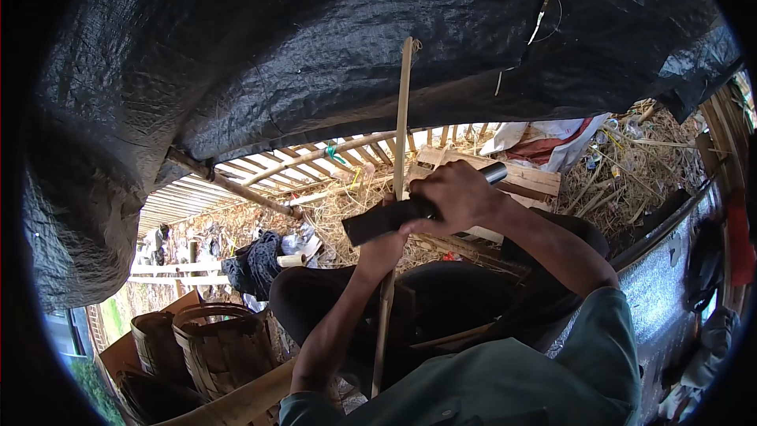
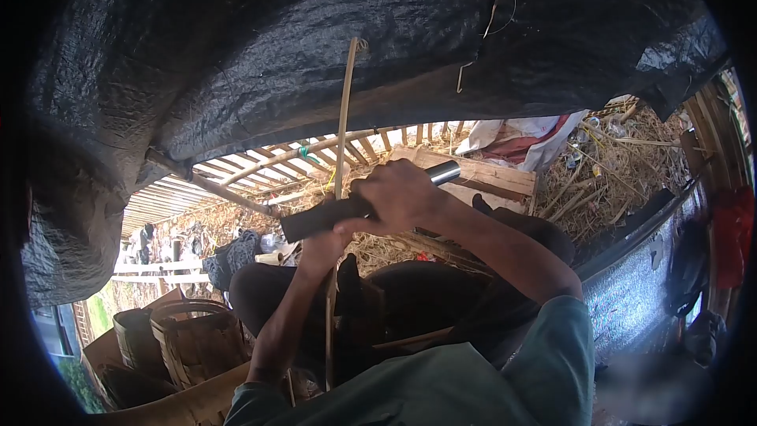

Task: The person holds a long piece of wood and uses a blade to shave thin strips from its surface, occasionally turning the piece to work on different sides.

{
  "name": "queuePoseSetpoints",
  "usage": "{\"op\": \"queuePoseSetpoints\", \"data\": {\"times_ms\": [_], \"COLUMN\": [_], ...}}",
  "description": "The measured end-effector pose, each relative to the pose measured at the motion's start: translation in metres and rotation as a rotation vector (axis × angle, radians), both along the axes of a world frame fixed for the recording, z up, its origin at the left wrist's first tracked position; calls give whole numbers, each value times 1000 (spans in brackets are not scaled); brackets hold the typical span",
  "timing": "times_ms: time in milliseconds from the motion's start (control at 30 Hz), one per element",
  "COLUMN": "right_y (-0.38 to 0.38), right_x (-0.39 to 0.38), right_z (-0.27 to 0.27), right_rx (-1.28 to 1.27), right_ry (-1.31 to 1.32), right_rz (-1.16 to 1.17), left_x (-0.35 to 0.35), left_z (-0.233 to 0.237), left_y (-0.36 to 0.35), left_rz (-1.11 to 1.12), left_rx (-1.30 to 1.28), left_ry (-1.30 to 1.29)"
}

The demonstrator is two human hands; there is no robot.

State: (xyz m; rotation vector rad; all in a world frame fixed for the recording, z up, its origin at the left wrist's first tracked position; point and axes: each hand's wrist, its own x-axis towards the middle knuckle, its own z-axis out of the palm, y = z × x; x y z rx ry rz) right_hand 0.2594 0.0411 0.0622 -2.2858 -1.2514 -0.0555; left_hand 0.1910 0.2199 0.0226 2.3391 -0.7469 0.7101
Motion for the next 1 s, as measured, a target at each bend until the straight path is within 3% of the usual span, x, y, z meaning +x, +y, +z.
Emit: {"op": "queuePoseSetpoints", "data": {"times_ms": [33, 67, 100, 133, 200, 233, 267, 333, 433, 467, 500, 533, 633, 667, 700, 800, 833, 867, 967, 1000], "right_y": [2, 5, 7, 6, 4, 4, 3, -22, -55, -59, -59, -57, -45, -43, -39, -25, -20, -15, -8, -6], "right_x": [-5, -7, -7, -5, -2, 8, 24, 76, 113, 112, 104, 97, 89, 84, 73, 47, 37, 30, 20, 17], "right_z": [-9, -14, -11, -12, -15, -22, -27, 4, 11, 7, 3, -2, -9, -23, -11, 1, 4, 3, -17, -20], "right_rx": [75, 151, 127, 123, 115, 124, 129, -165, 65, 97, 127, 116, -1, 52, 12, -148, -166, -186, -39, -3], "right_ry": [-57, -115, 52, 38, 17, -13, -45, 49, -74, -33, 22, 71, 196, -27, 4, -53, -102, -74, -33, -37], "right_rz": [28, 57, 107, 118, 140, -21, -184, -645, -726, -717, -709, -656, -500, -364, -248, 27, 68, 77, 112, 87], "left_x": [-15, -15, -14, -13, -15, -16, -25, -40, -26, -23, -17, -13, -7, -7, -6, 1, 1, 0, -1, -1], "left_z": [17, 15, 11, 6, -13, -11, -9, -1, -10, -10, -4, -6, -10, 3, 11, 16, 5, -2, 2, -3], "left_y": [-3, -2, -1, 1, 3, 0, -14, -38, -29, -24, -19, -15, -8, -9, -11, -8, -3, -2, -1, -1], "left_rz": [151, 153, 153, 151, 96, 69, 157, 277, 171, 166, 181, 189, 86, 65, 46, 61, -43, -67, -94, -35], "left_rx": [-121, -144, -167, -189, -117, -82, -212, -361, -234, -197, -359, -370, -821, -923, -1028, -1019, -854, -911, -1024, -813], "left_ry": [378, 413, 448, 484, 373, 316, 589, 982, 712, 641, 776, 739, 997, 1078, 1161, 1201, 1084, 1121, 1256, 1054]}}
